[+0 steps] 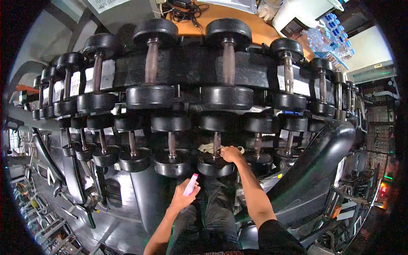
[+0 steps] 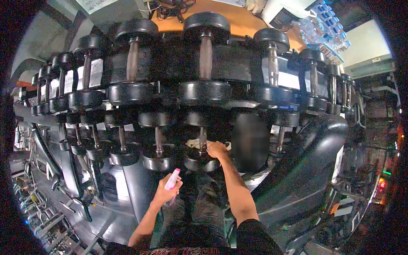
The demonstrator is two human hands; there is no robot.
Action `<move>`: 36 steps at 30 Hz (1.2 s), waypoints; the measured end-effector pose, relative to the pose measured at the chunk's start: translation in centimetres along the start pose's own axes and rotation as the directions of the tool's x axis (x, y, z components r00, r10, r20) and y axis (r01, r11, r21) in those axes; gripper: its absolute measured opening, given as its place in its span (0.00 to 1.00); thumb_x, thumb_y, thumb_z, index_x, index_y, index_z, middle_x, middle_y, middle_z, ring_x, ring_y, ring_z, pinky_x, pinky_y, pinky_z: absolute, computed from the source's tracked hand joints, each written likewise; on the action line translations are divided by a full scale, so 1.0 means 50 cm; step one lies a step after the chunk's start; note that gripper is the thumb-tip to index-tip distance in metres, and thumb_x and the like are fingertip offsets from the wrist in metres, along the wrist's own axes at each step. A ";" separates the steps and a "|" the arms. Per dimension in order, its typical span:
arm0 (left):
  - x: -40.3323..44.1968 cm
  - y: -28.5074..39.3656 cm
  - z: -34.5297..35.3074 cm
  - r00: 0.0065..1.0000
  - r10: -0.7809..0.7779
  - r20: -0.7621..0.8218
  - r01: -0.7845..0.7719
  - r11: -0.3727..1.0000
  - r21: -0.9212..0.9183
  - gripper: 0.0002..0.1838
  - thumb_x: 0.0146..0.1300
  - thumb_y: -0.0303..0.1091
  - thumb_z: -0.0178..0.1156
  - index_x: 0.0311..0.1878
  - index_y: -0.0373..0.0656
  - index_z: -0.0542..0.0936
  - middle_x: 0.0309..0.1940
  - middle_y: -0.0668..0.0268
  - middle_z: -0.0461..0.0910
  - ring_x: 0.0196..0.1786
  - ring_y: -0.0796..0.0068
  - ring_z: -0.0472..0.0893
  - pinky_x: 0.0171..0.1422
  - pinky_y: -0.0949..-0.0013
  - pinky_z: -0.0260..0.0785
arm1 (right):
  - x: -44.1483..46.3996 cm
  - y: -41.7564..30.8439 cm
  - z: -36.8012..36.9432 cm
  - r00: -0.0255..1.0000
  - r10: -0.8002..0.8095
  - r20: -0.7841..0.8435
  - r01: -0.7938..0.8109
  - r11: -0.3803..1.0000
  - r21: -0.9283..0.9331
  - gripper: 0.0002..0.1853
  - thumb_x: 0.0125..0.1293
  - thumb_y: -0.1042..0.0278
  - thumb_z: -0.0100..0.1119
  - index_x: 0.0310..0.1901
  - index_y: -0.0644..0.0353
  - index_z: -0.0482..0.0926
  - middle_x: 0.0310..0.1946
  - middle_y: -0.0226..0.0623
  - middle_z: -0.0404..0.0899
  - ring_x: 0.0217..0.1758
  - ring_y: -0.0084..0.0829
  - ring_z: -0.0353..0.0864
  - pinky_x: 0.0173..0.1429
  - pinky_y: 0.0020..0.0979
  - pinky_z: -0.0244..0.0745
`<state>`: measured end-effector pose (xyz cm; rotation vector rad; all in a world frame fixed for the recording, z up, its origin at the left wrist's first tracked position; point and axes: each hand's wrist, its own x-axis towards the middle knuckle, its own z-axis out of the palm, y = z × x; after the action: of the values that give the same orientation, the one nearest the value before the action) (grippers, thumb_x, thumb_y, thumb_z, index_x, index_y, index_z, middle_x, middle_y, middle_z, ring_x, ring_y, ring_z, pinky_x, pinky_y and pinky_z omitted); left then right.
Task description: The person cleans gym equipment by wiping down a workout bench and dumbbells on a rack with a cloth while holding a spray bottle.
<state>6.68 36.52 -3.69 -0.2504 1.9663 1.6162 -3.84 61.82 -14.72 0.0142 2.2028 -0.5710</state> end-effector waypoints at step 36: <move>-0.041 0.003 -0.021 0.999 -0.023 0.048 0.023 1.000 -0.004 0.09 0.60 0.31 0.63 0.40 0.37 0.76 0.24 0.64 0.78 0.21 0.77 0.78 0.26 0.72 0.70 | -0.059 0.054 -0.029 0.982 0.150 -0.114 -0.156 0.987 -0.049 0.16 0.60 0.59 0.52 0.46 0.55 0.80 0.42 0.50 0.80 0.47 0.50 0.80 0.49 0.46 0.75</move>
<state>7.97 35.12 -2.34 -0.2330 1.9172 1.5979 -2.46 65.36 -12.78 0.1875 2.3001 -0.4298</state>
